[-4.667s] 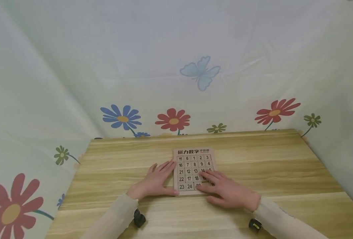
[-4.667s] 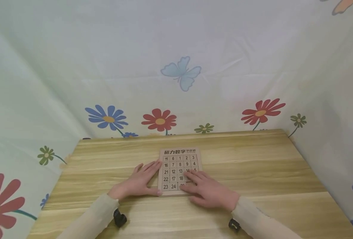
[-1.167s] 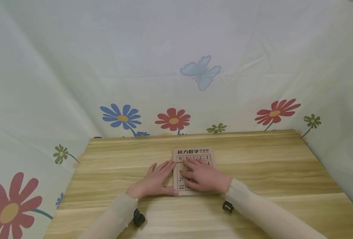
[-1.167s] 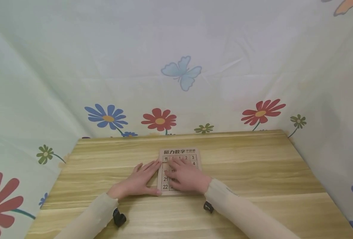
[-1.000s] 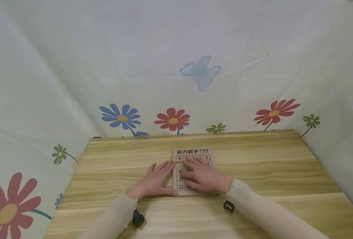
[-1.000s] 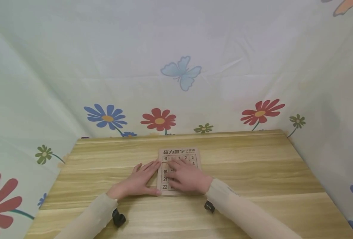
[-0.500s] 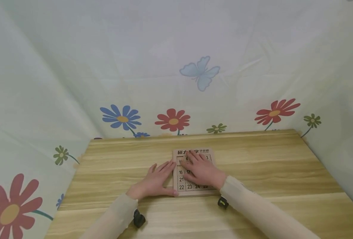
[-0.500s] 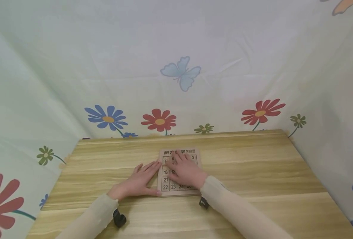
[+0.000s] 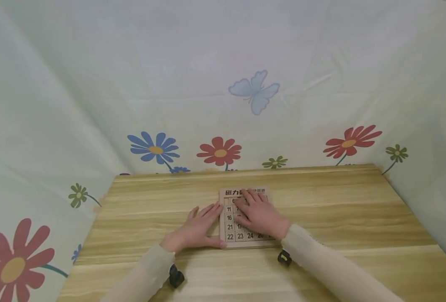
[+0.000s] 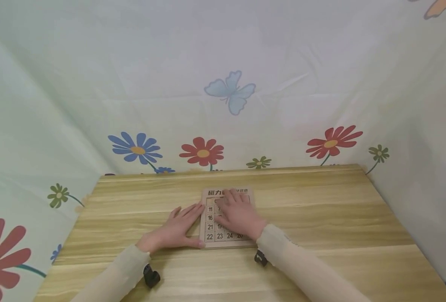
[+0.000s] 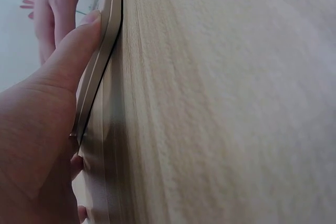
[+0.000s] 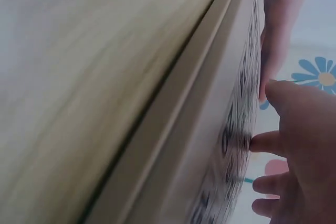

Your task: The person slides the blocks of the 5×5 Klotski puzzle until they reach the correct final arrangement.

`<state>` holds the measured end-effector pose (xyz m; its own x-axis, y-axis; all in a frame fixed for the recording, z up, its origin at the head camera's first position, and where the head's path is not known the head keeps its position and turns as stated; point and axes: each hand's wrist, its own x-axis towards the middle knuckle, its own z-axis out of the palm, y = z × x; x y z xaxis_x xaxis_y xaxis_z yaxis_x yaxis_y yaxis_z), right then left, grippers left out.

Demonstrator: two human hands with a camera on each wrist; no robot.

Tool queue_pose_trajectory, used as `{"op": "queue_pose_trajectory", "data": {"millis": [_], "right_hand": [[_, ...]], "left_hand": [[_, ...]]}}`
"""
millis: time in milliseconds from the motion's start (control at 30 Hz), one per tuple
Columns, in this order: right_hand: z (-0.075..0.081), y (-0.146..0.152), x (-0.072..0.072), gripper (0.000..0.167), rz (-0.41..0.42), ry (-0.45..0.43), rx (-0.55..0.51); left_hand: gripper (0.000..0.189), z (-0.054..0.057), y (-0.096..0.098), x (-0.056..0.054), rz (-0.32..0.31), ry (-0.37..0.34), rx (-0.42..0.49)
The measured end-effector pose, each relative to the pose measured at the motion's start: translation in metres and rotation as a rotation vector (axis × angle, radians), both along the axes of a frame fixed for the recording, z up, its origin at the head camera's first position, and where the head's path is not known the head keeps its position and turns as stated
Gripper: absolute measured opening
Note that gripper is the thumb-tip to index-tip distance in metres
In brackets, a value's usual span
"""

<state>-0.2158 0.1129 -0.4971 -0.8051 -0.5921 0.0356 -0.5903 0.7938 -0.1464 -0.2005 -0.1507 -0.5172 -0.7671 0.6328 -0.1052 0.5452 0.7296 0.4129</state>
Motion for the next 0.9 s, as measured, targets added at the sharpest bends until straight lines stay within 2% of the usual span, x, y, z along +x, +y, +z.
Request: {"op": "queue_pose_trajectory", "data": {"millis": [133,233,400,500,767,900], "right_hand": [[-0.003,-0.006,-0.002,0.066,0.023,-0.028,-0.036],[0.002,-0.007,0.000,0.068,0.009,-0.031,-0.041],[0.010,0.003,0.008,0.070,-0.066,0.024,0.014],[0.008,0.007,0.009,0.068,-0.088,0.051,0.047],[0.008,0.007,0.008,0.069,-0.047,-0.037,-0.018],[0.008,0.015,0.010,0.071,-0.107,0.024,-0.021]], "left_hand": [[0.120,-0.005,0.000,0.000,-0.003,0.002,0.014],[0.120,-0.005,0.000,0.000,0.000,0.005,0.016],[0.118,0.004,0.002,0.001,0.006,0.010,-0.025],[0.118,0.005,0.001,0.001,0.010,0.008,-0.050],[0.120,0.001,0.001,0.000,0.005,0.004,-0.041],[0.120,0.004,0.001,0.001,0.005,0.003,-0.030]]}}
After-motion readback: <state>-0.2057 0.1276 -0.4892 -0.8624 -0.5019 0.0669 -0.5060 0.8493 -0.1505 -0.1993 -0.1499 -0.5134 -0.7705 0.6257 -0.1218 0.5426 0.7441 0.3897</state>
